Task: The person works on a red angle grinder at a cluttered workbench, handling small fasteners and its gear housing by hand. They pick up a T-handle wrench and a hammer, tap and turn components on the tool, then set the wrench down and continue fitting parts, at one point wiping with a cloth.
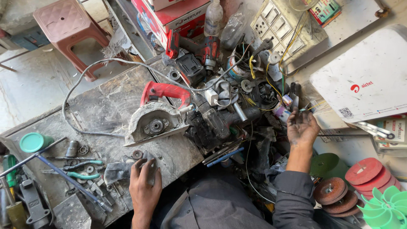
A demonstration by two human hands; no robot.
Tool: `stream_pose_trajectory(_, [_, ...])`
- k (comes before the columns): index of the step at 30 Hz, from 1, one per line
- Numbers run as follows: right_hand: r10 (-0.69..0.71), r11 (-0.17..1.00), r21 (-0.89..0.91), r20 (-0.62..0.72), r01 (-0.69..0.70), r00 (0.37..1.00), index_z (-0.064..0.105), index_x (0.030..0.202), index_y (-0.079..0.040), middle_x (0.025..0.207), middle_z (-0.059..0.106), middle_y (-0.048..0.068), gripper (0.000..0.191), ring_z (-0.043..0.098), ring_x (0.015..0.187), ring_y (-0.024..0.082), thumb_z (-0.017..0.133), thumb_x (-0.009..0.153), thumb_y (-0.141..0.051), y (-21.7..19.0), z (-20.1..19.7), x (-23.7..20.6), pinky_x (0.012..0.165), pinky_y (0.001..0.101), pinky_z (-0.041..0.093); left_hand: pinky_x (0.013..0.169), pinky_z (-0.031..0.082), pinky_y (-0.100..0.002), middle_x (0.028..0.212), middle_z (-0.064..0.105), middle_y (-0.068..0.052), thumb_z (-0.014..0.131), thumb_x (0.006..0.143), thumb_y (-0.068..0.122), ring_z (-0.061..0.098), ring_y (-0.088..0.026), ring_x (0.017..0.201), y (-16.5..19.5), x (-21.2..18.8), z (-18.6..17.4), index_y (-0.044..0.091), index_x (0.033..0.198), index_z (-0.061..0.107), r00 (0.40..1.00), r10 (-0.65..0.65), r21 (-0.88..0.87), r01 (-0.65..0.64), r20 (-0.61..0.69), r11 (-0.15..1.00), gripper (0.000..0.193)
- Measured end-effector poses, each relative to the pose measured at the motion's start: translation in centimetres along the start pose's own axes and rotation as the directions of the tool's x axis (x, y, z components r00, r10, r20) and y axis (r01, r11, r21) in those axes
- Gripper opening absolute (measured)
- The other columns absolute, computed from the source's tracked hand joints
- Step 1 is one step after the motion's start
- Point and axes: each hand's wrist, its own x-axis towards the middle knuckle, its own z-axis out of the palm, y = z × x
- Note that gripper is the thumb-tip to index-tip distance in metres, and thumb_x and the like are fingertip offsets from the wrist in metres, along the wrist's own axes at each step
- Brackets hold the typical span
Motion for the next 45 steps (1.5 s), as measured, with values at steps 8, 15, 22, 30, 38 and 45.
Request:
stream_pose_trajectory(8, [-0.360, 0.866, -0.353, 0.050, 0.353, 0.932, 0.058, 0.125, -0.004, 0.103, 0.067, 0.008, 0.025, 0.061, 0.087, 0.014, 0.065, 0.111, -0.022, 3.2, 1.3, -3.8, 0.076, 0.0292, 0.052, 0.089, 0.054, -0.041, 0.124, 0.063, -0.017, 0.072, 0.082, 0.008, 0.067, -0.035, 0.108, 0.3, -0.3, -0.5, 0.005, 0.117, 0.070, 1.000, -0.006, 0.000, 0.006, -0.003, 1.000, 0.036])
stream_pose_trajectory(15, [-0.142, 0.126, -0.810, 0.557, 0.573, 0.818, 0.067, 0.124, -0.009, 0.105, 0.071, 0.007, 0.032, 0.066, 0.088, 0.019, 0.070, 0.096, -0.023, 11.6, 7.4, -10.1, 0.078, 0.0304, 0.055, 0.086, 0.055, -0.042, 0.119, 0.065, -0.017, 0.072, 0.081, 0.007, 0.066, -0.037, 0.106, 1.2, -0.1, -0.1, 0.006, 0.117, 0.069, 0.999, 0.030, -0.031, -0.029, 0.041, 0.999, 0.036])
stream_pose_trajectory(22, [0.264, -0.608, -0.446, 0.666, 0.656, 0.698, 0.061, 0.138, -0.022, 0.151, 0.044, 0.011, 0.066, 0.044, 0.136, 0.035, 0.085, 0.077, -0.031, 16.6, 16.0, -7.4, 0.108, 0.0615, 0.030, 0.086, 0.055, -0.042, 0.120, 0.064, -0.018, 0.073, 0.081, 0.007, 0.066, -0.037, 0.106, 1.6, -0.6, 0.2, 0.006, 0.119, 0.067, 0.996, 0.072, -0.029, -0.071, 0.058, 0.997, 0.039])
stream_pose_trajectory(30, [0.281, -0.527, -0.365, 0.777, 0.767, 0.563, 0.063, 0.139, -0.018, 0.141, 0.059, 0.009, 0.060, 0.052, 0.133, 0.033, 0.074, 0.082, -0.033, 17.7, 16.7, -8.0, 0.118, 0.0560, 0.025, 0.084, 0.055, -0.040, 0.118, 0.065, -0.016, 0.072, 0.080, 0.006, 0.068, -0.035, 0.104, 0.7, -1.4, -0.3, 0.006, 0.117, 0.067, 0.999, -0.003, -0.065, 0.006, 0.032, 0.998, 0.037])
stream_pose_trajectory(38, [0.313, -0.717, -0.409, 0.536, 0.565, 0.784, 0.074, 0.108, -0.010, 0.111, 0.074, 0.010, 0.052, 0.061, 0.118, 0.031, 0.075, 0.079, -0.053, 20.3, 21.0, -7.3, 0.111, 0.0573, 0.029, 0.084, 0.056, -0.040, 0.118, 0.065, -0.015, 0.072, 0.081, 0.007, 0.068, -0.034, 0.104, 0.8, -0.9, -0.2, 0.005, 0.117, 0.068, 1.000, 0.009, -0.053, -0.008, 0.015, 0.999, 0.037])
stream_pose_trajectory(45, [0.257, -0.279, -0.742, 0.554, 0.610, 0.792, 0.070, 0.114, -0.009, 0.106, 0.073, 0.009, 0.049, 0.068, 0.099, 0.024, 0.075, 0.082, -0.046, 13.8, 20.5, -6.7, 0.094, 0.0409, 0.046, 0.084, 0.056, -0.039, 0.121, 0.064, -0.015, 0.073, 0.080, 0.007, 0.069, -0.033, 0.105, 0.1, -1.5, -1.1, 0.005, 0.116, 0.069, 0.999, -0.042, -0.057, 0.040, -0.020, 0.998, 0.036])
